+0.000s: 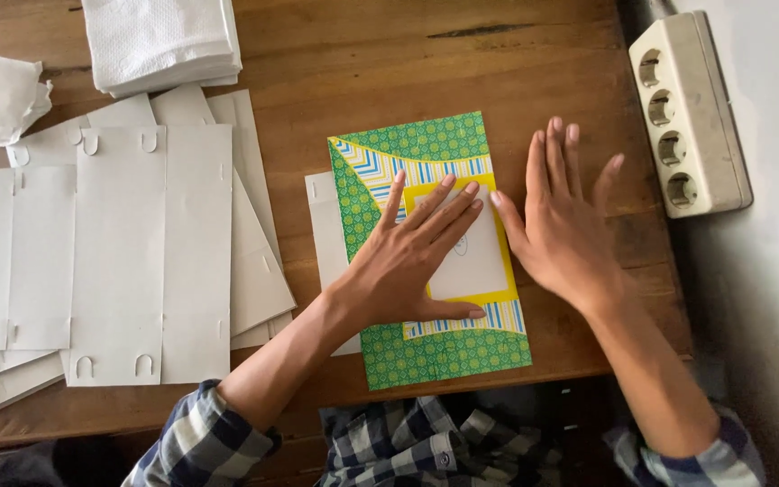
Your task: The person folds a flat cardboard sheet along pre-scored lines and inserts a small patterned box into the center. They then fold the side flaps inward and tuck the top flap to secure the box inside, repeating the process with another sheet.
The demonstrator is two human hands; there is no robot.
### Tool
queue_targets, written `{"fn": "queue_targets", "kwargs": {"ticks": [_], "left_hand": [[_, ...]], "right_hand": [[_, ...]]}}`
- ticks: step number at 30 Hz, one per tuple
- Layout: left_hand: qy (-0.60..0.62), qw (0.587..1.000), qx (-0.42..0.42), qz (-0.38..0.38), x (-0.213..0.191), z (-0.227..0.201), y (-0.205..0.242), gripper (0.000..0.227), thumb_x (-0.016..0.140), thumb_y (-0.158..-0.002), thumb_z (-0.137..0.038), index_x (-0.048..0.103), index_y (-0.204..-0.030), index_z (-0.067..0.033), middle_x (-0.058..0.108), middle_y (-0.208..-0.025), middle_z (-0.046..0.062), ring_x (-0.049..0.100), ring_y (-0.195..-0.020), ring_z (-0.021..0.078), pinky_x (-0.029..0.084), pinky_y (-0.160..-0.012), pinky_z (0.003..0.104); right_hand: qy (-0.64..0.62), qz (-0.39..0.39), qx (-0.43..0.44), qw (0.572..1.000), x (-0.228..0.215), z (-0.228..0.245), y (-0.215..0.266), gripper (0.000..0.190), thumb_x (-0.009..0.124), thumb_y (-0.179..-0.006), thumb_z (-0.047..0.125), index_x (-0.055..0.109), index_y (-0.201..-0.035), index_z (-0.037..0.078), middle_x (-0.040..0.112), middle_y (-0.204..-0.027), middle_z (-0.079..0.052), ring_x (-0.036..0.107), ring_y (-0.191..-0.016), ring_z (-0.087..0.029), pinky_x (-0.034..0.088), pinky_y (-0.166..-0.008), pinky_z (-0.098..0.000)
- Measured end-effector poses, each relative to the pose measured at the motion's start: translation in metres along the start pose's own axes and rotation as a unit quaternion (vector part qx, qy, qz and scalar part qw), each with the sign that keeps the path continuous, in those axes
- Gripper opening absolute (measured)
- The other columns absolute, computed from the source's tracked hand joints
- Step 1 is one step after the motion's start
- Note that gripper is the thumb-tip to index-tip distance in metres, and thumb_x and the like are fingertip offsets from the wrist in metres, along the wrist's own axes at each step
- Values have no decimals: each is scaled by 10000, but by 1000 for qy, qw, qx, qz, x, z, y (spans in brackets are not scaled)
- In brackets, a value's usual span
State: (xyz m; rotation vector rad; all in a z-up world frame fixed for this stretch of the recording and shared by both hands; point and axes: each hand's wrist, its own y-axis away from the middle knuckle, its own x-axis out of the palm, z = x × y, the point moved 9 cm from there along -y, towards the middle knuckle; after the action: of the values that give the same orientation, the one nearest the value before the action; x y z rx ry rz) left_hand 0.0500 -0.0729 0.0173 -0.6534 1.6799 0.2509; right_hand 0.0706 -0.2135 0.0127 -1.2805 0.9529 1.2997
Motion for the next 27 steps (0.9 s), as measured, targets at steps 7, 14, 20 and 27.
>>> {"fn": "queue_targets", "kwargs": {"ticks": [7, 14, 20, 27], "left_hand": [[6, 1000, 2, -4, -2, -1, 1, 1158, 502, -843, -887, 317, -1613, -42, 278, -1700, 95, 192, -1592, 305, 39, -1254, 683], [14, 1000, 6, -3, -2, -1, 2, 1137, 514, -854, -874, 324, -1615, -51, 257, -1704, 97, 182, -1595, 308, 38, -1261, 671], [122, 992, 15, 8, -7, 12, 2, 967, 501, -940, -726, 320, -1605, -49, 235, -1699, 149, 193, -1595, 310, 21, -1282, 626], [279, 955, -80, -61, -45, 60, 6, 629, 358, -1104, -467, 323, -1595, -75, 218, -1701, 201, 174, -1605, 334, 61, -1284, 650]], "right_hand": [[-42, -7, 19, 999, -9, 13, 37, 769, 440, -1081, 404, 224, -1585, -135, 181, -1682, -316, 141, -1577, -432, 82, -1128, -806], [-44, -14, 28, 999, -11, 20, 73, 783, 462, -1053, 415, 240, -1589, -110, 192, -1693, -291, 160, -1584, -426, 122, -1140, -795], [-89, -14, 5, 996, -22, 49, 101, 856, 508, -1011, 438, 168, -1605, -78, 158, -1698, -284, 142, -1591, -429, 79, -1189, -753], [-152, -1, -217, 964, -25, 127, 123, 940, 641, -946, 638, 274, -1618, 92, 212, -1708, -170, 202, -1603, -346, 160, -1271, -659]]}}
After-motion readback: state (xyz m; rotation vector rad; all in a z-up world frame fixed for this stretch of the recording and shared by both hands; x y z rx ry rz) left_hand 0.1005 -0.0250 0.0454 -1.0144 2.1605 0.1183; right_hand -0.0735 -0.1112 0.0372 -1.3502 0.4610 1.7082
